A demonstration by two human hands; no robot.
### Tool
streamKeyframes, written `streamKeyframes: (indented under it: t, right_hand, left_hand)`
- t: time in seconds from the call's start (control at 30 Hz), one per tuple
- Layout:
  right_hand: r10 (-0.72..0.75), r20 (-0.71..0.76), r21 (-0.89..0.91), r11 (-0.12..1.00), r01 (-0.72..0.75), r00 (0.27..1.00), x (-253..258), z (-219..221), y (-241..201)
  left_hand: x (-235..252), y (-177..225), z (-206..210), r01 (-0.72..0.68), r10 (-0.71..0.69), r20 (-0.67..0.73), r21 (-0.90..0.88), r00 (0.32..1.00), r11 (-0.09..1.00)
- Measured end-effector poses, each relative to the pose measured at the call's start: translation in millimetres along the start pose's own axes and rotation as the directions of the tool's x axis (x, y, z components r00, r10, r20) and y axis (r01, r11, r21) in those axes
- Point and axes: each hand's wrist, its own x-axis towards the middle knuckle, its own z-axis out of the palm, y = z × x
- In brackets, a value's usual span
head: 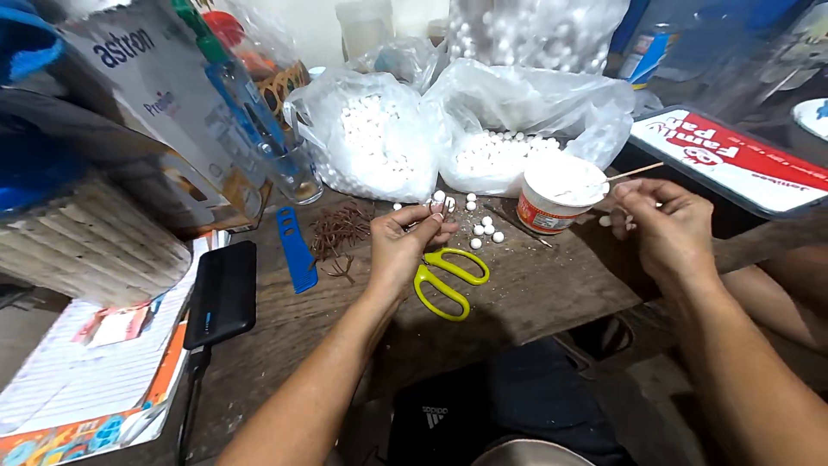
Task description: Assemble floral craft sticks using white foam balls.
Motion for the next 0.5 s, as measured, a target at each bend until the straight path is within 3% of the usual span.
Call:
streamKeyframes:
  t: [0.23,0.37,0.5]
  right_hand:
    - [-0.304,0.064,-0.039,0.951,0.307,0.950,9.6,-1.4,-15.2]
    - [-0.309,0.051,0.025,0.951,0.308,0.950,8.4,-12.8,-30.2]
    - [-0.202,-0.049,0.126,0.970,0.207,0.978,9.7,-23.0,-34.8]
  left_hand:
    - [-1.0,-0.6,-0.2,0.017,-0.017,0.009,0.013,1.000,1.000]
    - [-2.5,-0.7,-0.5,-0.031,0.029,0.026,0.051,0.999,0.998]
    - [-3.2,0.3,1.5,-0.024,0.023,0.011,0.076,1.000,0.997]
